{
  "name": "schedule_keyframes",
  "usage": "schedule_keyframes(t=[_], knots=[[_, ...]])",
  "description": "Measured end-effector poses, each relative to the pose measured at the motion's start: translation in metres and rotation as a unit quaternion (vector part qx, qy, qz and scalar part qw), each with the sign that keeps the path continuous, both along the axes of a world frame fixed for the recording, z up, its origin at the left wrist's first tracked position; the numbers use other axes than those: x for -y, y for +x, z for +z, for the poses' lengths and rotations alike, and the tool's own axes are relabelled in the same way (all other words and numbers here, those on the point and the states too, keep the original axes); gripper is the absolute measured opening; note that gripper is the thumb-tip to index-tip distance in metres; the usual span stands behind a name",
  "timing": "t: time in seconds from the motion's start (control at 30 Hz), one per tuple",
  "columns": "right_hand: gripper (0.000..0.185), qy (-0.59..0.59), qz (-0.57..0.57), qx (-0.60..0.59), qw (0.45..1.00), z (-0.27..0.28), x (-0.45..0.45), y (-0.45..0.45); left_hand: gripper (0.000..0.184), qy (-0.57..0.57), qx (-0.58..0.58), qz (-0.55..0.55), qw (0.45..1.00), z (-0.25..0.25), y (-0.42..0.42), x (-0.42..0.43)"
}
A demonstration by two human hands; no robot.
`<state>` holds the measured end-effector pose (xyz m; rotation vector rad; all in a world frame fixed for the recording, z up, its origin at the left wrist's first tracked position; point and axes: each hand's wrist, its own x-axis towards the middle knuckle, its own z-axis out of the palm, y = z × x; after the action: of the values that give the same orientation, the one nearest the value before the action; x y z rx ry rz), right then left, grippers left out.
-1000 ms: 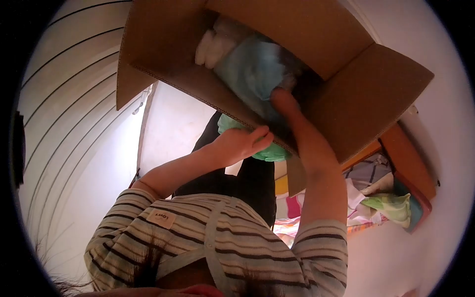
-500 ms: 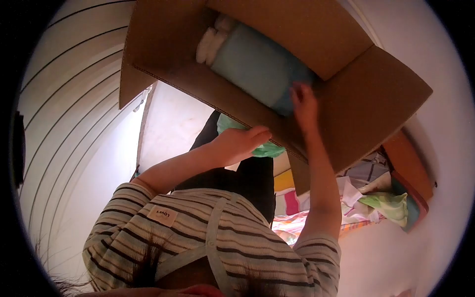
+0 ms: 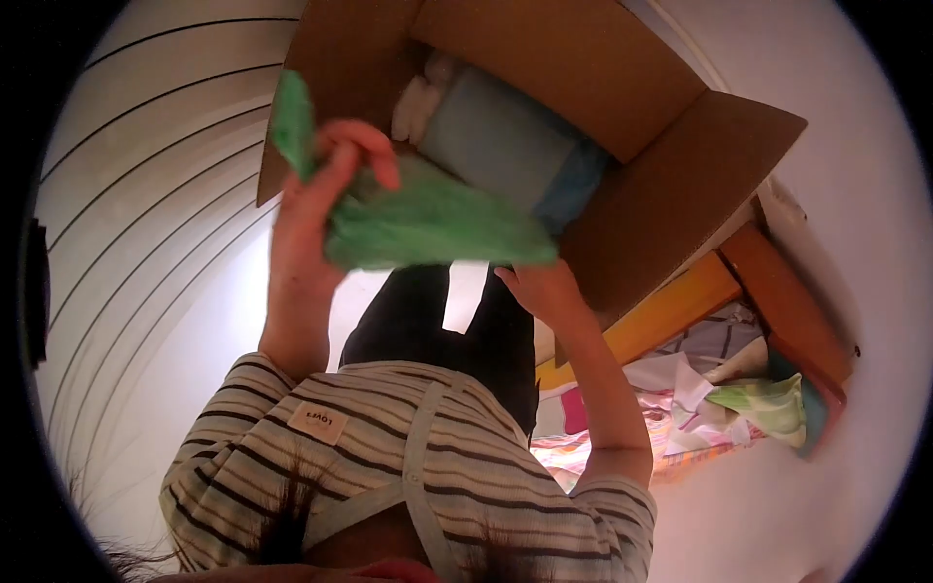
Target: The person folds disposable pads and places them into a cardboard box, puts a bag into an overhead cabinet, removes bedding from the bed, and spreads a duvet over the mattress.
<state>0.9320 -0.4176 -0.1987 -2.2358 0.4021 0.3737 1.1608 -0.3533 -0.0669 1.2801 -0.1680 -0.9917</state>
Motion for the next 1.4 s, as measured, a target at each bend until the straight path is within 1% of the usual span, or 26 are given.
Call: schedule_keyframes(t=[0.03, 0.07, 0.1, 0.13, 0.2, 0.27, 0.3, 0.37, 0.47, 0.5, 0.57, 0.6, 0.67, 0.8, 0.87, 0.9, 0.93, 0.97, 1.0, 1.07, 1.1, 1.17, 1.23, 1.3, 1.33, 1.4], knots=[[0.04, 0.039, -0.016, -0.023, 0.999, 0.003, -0.001, 0.0, 0.019, -0.01, 0.023, -0.01, 1.0, 0.0, 0.0, 0.001], [0.038, 0.078, -0.034, -0.044, 0.995, 0.005, -0.002, 0.002, 0.019, 0.014, 0.097, -0.034, 0.995, -0.006, 0.001, 0.009], [0.034, 0.045, -0.051, -0.036, 0.997, 0.003, -0.005, 0.002, 0.019, 0.046, 0.137, -0.106, 0.984, -0.015, 0.003, 0.019], [0.034, 0.045, -0.052, -0.035, 0.997, 0.0, -0.006, 0.002, 0.019, 0.081, 0.174, -0.171, 0.966, -0.033, 0.005, 0.024], [0.029, 0.043, -0.049, -0.057, 0.996, -0.004, -0.006, 0.0, 0.019, 0.127, 0.257, -0.336, 0.897, -0.103, -0.004, 0.035], [0.027, 0.035, -0.056, -0.033, 0.997, -0.005, -0.007, 0.0, 0.019, 0.166, 0.293, -0.381, 0.861, -0.138, -0.01, 0.035], [0.026, 0.026, -0.068, -0.009, 0.997, -0.006, -0.008, -0.002, 0.019, 0.162, 0.297, -0.389, 0.857, -0.159, -0.014, 0.036], [0.025, 0.017, -0.071, 0.009, 0.997, -0.007, -0.008, -0.002, 0.019, 0.1, 0.44, -0.439, 0.777, -0.203, -0.015, 0.032], [0.024, 0.003, -0.077, 0.034, 0.996, -0.009, -0.011, -0.005, 0.023, 0.072, 0.453, -0.488, 0.743, -0.247, -0.01, 0.028], [0.024, -0.005, -0.079, 0.044, 0.996, -0.009, -0.012, -0.007, 0.023, 0.069, 0.452, -0.49, 0.742, -0.259, -0.013, 0.029], [0.023, -0.012, -0.081, 0.056, 0.995, -0.01, -0.013, -0.009, 0.028, 0.109, 0.451, -0.575, 0.674, -0.265, -0.015, 0.034], [0.023, -0.021, -0.086, 0.069, 0.994, -0.011, -0.014, -0.01, 0.028, 0.106, 0.453, -0.577, 0.671, -0.268, -0.021, 0.035], [0.023, -0.02, -0.086, 0.065, 0.994, -0.013, -0.014, -0.01, 0.035, 0.172, 0.456, -0.626, 0.609, -0.259, -0.032, 0.039], [0.024, -0.016, -0.079, 0.076, 0.994, -0.01, -0.017, -0.01, 0.042, 0.155, 0.442, -0.648, 0.601, -0.272, -0.027, 0.026], [0.025, -0.019, -0.08, 0.071, 0.994, -0.006, -0.018, -0.008, 0.047, 0.217, 0.359, -0.747, 0.516, -0.271, -0.021, 0.025], [0.025, -0.022, -0.08, 0.065, 0.994, -0.004, -0.019, -0.007, 0.047, 0.218, 0.359, -0.747, 0.516, -0.285, -0.018, 0.017], [0.025, -0.023, -0.08, 0.066, 0.994, -0.002, -0.019, -0.007, 0.048, 0.21, 0.337, -0.773, 0.495, -0.313, -0.016, 0.004], [0.026, -0.021, -0.08, 0.062, 0.995, 0.0, -0.02, -0.006, 0.05, 0.202, 0.314, -0.797, 0.474, -0.317, -0.014, -0.001], [0.026, -0.018, -0.079, 0.057, 0.995, 0.001, -0.021, -0.006, 0.05, 0.203, 0.315, -0.796, 0.475, -0.321, -0.012, -0.004], [0.026, -0.026, -0.079, 0.076, 0.994, -0.003, -0.026, -0.01, 0.047, 0.255, 0.329, -0.782, 0.464, -0.293, -0.012, -0.002], [0.026, -0.034, -0.079, 0.095, 0.992, -0.006, -0.028, -0.011, 0.047, 0.255, 0.329, -0.781, 0.465, -0.278, -0.01, 0.0], [0.024, -0.035, -0.078, 0.086, 0.993, -0.006, -0.03, -0.013, 0.044, 0.27, 0.343, -0.684, 0.585, -0.236, -0.004, 0.007], [0.022, -0.037, -0.077, 0.079, 0.993, -0.005, -0.03, -0.013, 0.04, 0.243, 0.365, -0.612, 0.658, -0.207, 0.009, 0.005], [0.024, -0.05, -0.056, 0.028, 0.997, -0.004, -0.025, -0.011, 0.039, 0.253, 0.383, -0.51, 0.727, -0.163, 0.019, 0.0], [0.024, -0.05, -0.056, 0.029, 0.997, -0.006, -0.022, -0.009, 0.039, 0.254, 0.384, -0.51, 0.727, -0.151, 0.024, -0.006], [0.023, -0.126, -0.061, 0.076, 0.987, -0.015, -0.014, -0.002, 0.038, 0.267, 0.504, -0.345, 0.745, -0.137, 0.034, -0.02]])
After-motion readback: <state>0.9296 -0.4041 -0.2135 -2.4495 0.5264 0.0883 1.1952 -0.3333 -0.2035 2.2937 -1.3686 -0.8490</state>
